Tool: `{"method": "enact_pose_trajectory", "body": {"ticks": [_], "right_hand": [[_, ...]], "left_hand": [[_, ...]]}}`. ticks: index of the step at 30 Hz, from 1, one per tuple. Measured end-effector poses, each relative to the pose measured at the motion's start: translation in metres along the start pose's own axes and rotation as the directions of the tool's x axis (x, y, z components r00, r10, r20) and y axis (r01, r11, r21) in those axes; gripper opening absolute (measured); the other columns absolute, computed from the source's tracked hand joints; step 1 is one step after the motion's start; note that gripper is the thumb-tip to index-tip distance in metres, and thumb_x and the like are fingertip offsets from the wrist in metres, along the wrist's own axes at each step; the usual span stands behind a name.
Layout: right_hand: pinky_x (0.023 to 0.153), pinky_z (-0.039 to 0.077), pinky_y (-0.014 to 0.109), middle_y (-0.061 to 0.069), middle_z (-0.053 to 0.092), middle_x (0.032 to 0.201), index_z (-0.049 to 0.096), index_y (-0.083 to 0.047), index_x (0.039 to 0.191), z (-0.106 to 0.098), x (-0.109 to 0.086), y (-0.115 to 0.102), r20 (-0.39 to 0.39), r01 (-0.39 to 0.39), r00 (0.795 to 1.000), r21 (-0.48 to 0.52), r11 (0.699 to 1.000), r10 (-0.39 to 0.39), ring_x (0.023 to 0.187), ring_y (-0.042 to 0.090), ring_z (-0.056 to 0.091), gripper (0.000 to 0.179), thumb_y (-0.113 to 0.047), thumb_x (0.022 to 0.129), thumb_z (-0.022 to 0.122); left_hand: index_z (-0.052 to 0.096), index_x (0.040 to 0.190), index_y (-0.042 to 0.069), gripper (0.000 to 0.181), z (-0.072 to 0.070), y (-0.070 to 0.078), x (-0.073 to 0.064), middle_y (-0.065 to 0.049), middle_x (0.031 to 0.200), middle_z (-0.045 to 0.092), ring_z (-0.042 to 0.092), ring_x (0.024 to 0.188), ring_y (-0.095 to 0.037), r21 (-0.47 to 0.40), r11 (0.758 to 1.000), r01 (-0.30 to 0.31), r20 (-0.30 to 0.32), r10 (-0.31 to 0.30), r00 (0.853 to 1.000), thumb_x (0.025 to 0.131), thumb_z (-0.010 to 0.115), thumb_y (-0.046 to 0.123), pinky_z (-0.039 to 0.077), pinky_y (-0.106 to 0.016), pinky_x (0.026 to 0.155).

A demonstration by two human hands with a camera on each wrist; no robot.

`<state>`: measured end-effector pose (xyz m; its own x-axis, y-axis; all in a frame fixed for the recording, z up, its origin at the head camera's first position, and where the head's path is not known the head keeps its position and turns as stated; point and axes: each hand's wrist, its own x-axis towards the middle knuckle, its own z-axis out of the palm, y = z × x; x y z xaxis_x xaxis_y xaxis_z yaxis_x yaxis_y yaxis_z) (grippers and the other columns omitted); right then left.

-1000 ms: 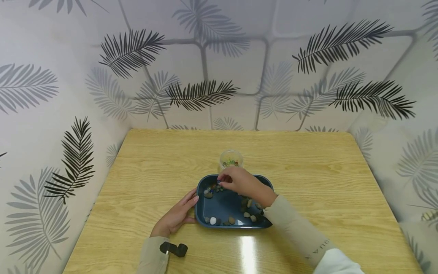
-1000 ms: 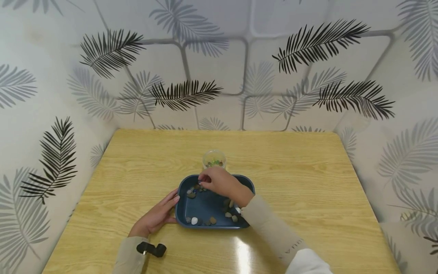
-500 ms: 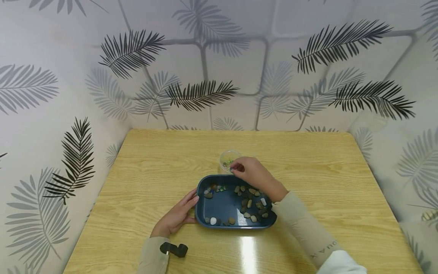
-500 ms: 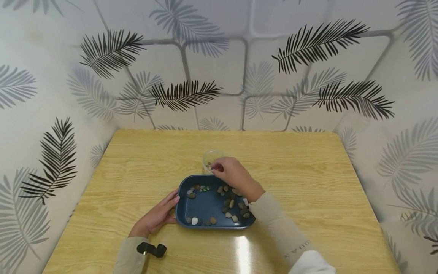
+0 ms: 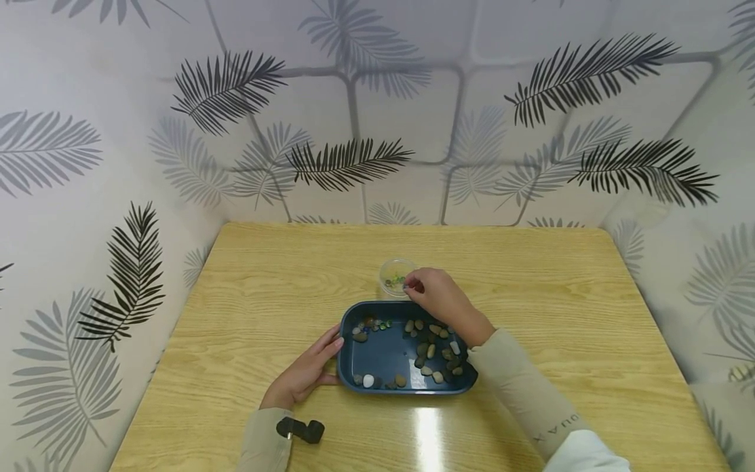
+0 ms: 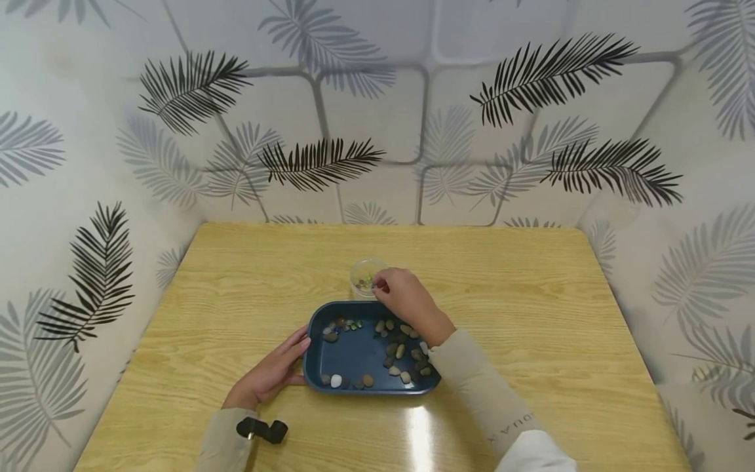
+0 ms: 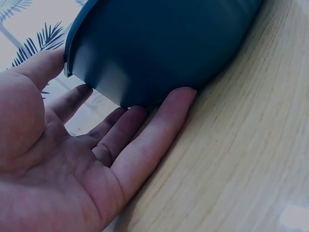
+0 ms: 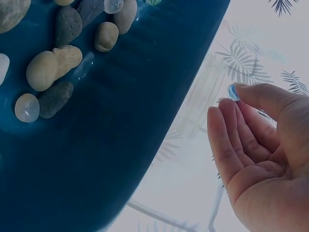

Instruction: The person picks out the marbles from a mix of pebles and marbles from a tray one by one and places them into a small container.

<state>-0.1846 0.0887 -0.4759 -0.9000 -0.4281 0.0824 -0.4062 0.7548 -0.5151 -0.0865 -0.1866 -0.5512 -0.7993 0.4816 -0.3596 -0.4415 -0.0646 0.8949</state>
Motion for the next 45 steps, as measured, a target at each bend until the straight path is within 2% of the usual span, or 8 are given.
{"method": "enact_pose_trajectory", "body": {"ticks": [7,22,29,40,45], "right_hand": [[0.065,0.05,0.025,-0.001,0.061,0.085,0.066,-0.01,0.095,0.002,0.0,0.0,0.006,-0.022,1.0,-0.022,1.0,0.022,0.073,0.009,0.056,0.015,-0.019,0.085,0.06],[0.065,0.049,0.025,-0.001,0.062,0.086,0.066,-0.01,0.095,0.004,-0.002,0.004,-0.002,-0.008,1.0,-0.027,1.0,0.008,0.074,0.009,0.056,0.015,-0.019,0.085,0.06],[0.066,0.049,0.025,-0.001,0.062,0.087,0.067,-0.009,0.096,0.004,-0.002,0.003,0.001,-0.005,1.0,-0.021,1.0,0.005,0.074,0.009,0.056,0.016,-0.018,0.085,0.06],[0.066,0.05,0.024,-0.001,0.062,0.087,0.067,-0.008,0.096,0.002,-0.007,-0.009,0.05,-0.023,0.998,-0.002,1.0,0.023,0.075,0.009,0.056,0.015,-0.014,0.084,0.061],[0.064,0.048,0.022,-0.002,0.061,0.084,0.066,-0.009,0.095,0.01,-0.011,-0.015,0.069,0.019,0.997,-0.009,1.0,-0.019,0.073,0.007,0.055,0.014,-0.015,0.084,0.062]], "left_hand": [[0.016,0.143,0.025,0.057,0.0,-0.001,0.0,-0.01,0.145,0.013,0.039,0.117,-0.036,-0.003,1.0,0.0,0.0,0.0,1.0,0.093,0.042,0.037,0.046,-0.049,0.078],[0.017,0.142,0.027,0.056,0.001,-0.002,0.0,-0.008,0.145,0.013,0.039,0.117,-0.036,-0.011,1.0,0.001,0.004,-0.001,1.0,0.093,0.041,0.038,0.046,-0.05,0.078],[0.022,0.139,0.033,0.056,-0.009,-0.019,0.01,-0.005,0.144,0.015,0.043,0.114,-0.034,-0.023,1.0,-0.008,-0.018,0.008,1.0,0.09,0.045,0.043,0.047,-0.05,0.076],[0.018,0.142,0.026,0.056,-0.001,-0.003,0.001,-0.01,0.145,0.015,0.04,0.116,-0.035,-0.012,1.0,0.01,-0.013,-0.01,1.0,0.093,0.043,0.037,0.047,-0.049,0.077],[0.02,0.141,0.027,0.056,0.001,0.001,0.001,-0.01,0.144,0.017,0.04,0.115,-0.034,-0.01,1.0,0.02,-0.03,-0.02,0.999,0.092,0.044,0.037,0.047,-0.049,0.077]]}}
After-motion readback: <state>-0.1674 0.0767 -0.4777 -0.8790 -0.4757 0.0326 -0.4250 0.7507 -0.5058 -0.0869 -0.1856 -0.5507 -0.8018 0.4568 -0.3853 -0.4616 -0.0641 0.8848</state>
